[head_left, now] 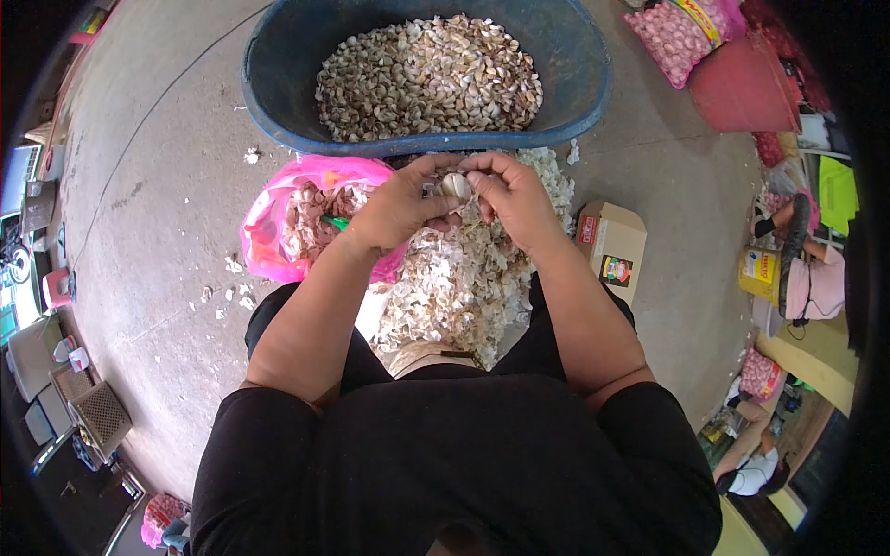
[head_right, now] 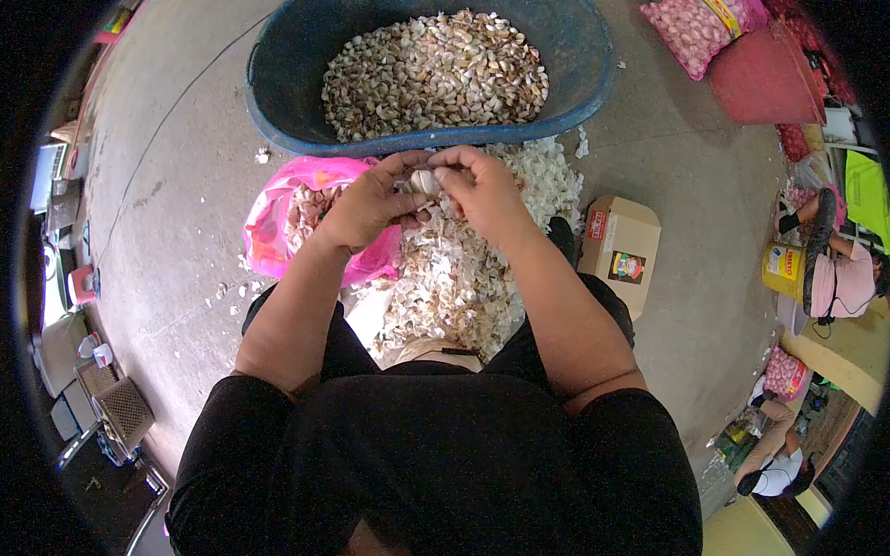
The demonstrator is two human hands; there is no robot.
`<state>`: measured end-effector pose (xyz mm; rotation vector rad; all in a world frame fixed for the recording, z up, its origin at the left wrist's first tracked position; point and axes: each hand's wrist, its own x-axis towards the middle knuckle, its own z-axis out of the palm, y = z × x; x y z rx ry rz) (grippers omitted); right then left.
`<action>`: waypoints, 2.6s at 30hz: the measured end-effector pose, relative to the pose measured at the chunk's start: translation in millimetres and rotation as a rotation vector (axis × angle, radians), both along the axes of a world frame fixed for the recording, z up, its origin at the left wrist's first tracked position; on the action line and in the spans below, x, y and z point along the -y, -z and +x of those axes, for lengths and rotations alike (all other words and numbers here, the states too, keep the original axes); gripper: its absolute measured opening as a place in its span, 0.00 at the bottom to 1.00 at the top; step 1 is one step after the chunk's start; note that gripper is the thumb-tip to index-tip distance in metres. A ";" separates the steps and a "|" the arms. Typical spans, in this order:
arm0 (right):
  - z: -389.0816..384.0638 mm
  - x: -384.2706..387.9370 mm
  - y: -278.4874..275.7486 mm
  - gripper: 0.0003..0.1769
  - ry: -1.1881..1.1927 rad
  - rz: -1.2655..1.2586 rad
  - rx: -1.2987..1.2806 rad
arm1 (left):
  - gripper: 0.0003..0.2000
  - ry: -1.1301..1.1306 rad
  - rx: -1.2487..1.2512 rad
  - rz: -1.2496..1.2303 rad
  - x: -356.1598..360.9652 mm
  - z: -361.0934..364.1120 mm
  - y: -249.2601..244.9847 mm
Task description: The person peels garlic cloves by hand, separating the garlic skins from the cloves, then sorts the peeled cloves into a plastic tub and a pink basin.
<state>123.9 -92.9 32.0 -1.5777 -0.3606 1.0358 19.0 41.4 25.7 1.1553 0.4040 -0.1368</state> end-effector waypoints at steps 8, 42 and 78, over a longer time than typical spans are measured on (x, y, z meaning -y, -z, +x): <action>-9.0 0.8 13.8 0.17 -0.258 -0.140 0.541 | 0.11 -0.198 -0.034 0.097 8.9 4.1 11.8; -15.8 4.3 0.6 0.13 0.011 0.077 0.012 | 0.15 -0.274 -0.172 -0.433 21.6 -0.8 0.2; -5.8 5.4 12.5 0.17 -0.078 0.067 0.463 | 0.11 -0.194 -0.103 -0.289 11.3 -3.5 12.4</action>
